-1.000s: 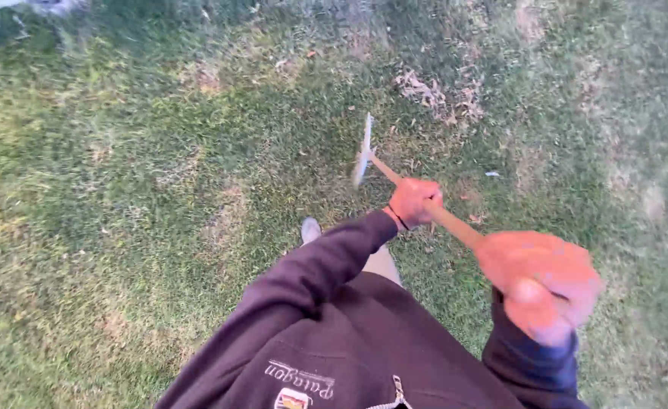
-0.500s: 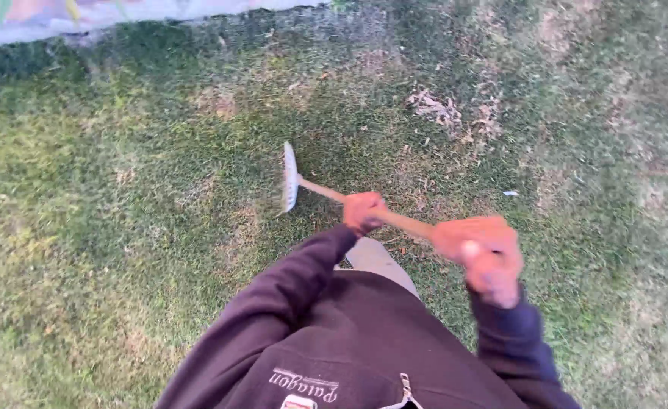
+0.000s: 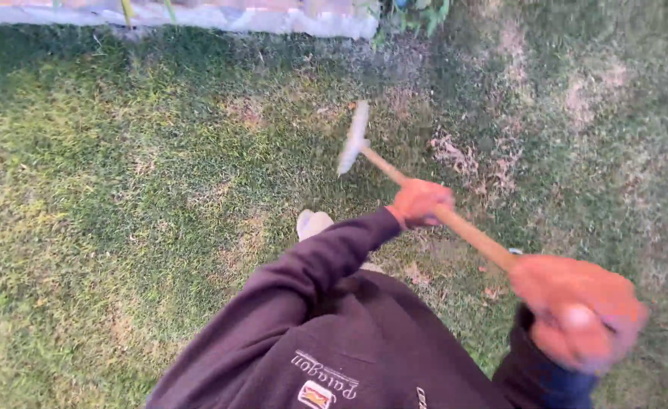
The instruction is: The person uses a rake to gather dry leaves and grass clippings on a lawn into small piles. The person moves along the edge of a tiled walkway and a raised planter, repeatedly raking debris toward the center of the grass area.
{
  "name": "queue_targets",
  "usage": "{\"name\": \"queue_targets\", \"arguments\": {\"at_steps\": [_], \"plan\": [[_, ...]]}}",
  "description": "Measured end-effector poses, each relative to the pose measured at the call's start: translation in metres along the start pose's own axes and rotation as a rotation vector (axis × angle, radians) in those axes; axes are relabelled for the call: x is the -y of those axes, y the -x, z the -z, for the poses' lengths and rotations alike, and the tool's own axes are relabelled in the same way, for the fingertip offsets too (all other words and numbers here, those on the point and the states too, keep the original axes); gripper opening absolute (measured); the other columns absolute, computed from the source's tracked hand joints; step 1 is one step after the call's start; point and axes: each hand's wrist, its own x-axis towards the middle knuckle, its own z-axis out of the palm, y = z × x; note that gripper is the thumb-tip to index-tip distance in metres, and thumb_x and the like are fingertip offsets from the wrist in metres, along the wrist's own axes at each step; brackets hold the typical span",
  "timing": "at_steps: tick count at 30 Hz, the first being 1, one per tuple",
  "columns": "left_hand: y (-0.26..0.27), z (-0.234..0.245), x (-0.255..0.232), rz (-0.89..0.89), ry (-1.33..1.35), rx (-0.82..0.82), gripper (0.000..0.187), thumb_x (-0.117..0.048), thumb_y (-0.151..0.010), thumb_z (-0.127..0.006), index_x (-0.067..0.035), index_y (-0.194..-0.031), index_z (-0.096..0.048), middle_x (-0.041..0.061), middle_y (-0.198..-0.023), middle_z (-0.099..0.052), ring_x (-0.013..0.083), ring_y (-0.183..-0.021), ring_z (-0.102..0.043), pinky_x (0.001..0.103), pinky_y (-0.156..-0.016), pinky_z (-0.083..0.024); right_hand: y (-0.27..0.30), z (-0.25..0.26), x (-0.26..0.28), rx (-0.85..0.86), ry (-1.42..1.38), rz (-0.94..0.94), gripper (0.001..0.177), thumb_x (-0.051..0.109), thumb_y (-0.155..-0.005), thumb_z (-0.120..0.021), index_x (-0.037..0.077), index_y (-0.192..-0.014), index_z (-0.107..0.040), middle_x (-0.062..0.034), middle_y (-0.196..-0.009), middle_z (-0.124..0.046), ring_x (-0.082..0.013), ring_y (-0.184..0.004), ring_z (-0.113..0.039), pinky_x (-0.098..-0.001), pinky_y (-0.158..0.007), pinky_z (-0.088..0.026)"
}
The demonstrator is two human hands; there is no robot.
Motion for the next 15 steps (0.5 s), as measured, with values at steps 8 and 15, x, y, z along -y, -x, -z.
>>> {"name": "queue_targets", "arguments": {"at_steps": [8, 15], "plan": [[0.098, 0.199, 0.210, 0.254, -0.304, -0.125, 0.023, -0.038, -0.071, -0.079, -0.029, -0.064, -0.059, -0.010, -0.058, -0.060, 0.0150, -0.062, -0.065, 0.030, -0.071, -0.055, -0.098, -0.125, -0.164, -0.054, -0.320, 0.192, 0.035, 0.021, -0.091, -0.049, 0.005, -0.060, -0.050, -0.0047, -0.048, -0.042, -0.0159, -0.041, -0.038, -0.0319, -0.039, -0.043], [0.079, 0.301, 0.321, 0.237, -0.409, 0.061, 0.029, -0.042, -0.074, -0.068, -0.025, -0.059, -0.050, -0.003, -0.053, -0.056, 0.0246, -0.062, -0.067, 0.039, -0.062, -0.055, -0.172, -0.211, -0.279, 0.026, -0.316, 0.173, 0.034, 0.020, -0.092, -0.049, 0.014, -0.059, -0.053, 0.0006, -0.047, -0.048, -0.0155, -0.043, -0.045, -0.0293, -0.044, -0.044]]}}
